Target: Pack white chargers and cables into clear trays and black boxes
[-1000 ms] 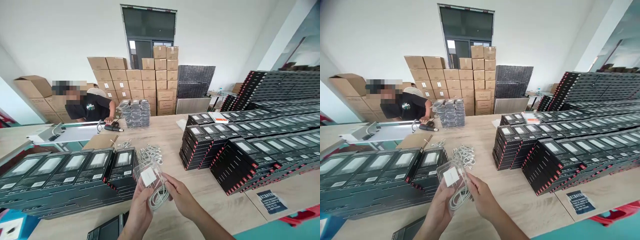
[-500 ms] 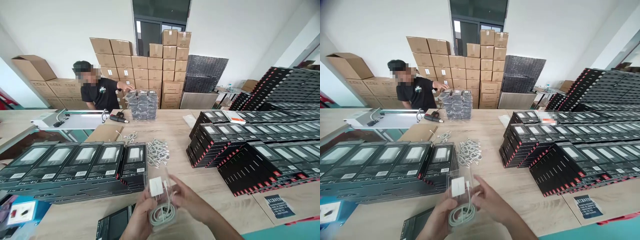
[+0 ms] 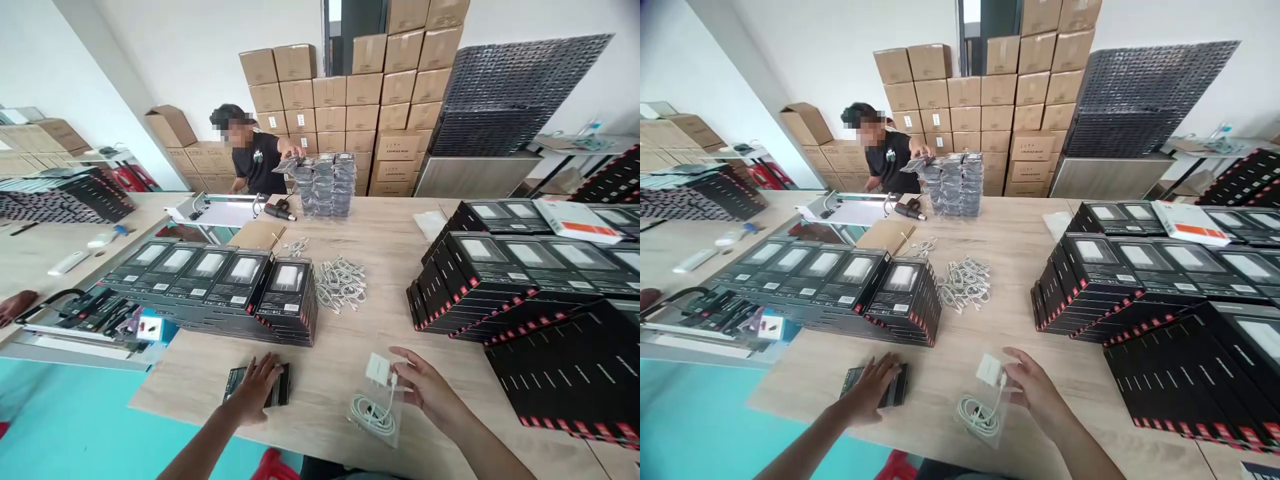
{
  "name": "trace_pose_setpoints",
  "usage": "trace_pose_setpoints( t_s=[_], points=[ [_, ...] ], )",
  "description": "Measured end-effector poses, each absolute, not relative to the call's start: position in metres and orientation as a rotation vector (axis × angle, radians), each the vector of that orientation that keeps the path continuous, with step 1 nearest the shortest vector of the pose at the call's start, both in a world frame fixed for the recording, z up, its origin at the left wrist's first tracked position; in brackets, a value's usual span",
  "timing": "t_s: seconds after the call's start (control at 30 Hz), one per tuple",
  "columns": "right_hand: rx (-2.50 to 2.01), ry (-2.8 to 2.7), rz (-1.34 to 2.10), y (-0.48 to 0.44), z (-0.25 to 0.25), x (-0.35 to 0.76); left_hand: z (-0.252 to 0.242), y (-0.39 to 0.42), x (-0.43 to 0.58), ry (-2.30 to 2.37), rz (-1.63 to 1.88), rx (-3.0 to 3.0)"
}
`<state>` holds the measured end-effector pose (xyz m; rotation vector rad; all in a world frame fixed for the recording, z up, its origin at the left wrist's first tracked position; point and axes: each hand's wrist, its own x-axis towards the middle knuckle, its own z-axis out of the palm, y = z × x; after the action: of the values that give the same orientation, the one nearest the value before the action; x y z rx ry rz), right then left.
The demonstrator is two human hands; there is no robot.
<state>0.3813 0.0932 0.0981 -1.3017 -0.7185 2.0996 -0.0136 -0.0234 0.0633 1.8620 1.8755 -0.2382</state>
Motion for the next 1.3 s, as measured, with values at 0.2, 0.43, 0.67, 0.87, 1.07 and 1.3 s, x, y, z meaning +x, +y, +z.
trace_pose_setpoints(
  t_s=[0.2,0.43,0.67,0.87,1.07,1.3],
  points=[
    [-1.113,-0.483,1.993,0.089,0.102,0.364,0.077,-0.015,0.056,1.973,-0.049,1.871],
    [-0.967,-0.561,1.812,0.084,0.105,0.33,0.126,-0.017,0.157,2.138,0.388,1.73],
    [-1.058,-0.644,1.922,0.084,0.088,0.355,0.142,-0.007,0.163,2.227,0.369,1.811],
    [-0.972,-0.718,2.058,0.102,0.126,0.392,0.145,0.014,0.178,1.943,0.607,1.75],
    [-0.864,-0.84,2.195,0.132,0.151,0.405,0.163,0.034,0.187,1.75,0.842,1.691],
    [-0.793,-1.473,2.152,0.154,0.173,0.389,0.172,0.053,0.202,1.8,0.944,1.708]
  ],
)
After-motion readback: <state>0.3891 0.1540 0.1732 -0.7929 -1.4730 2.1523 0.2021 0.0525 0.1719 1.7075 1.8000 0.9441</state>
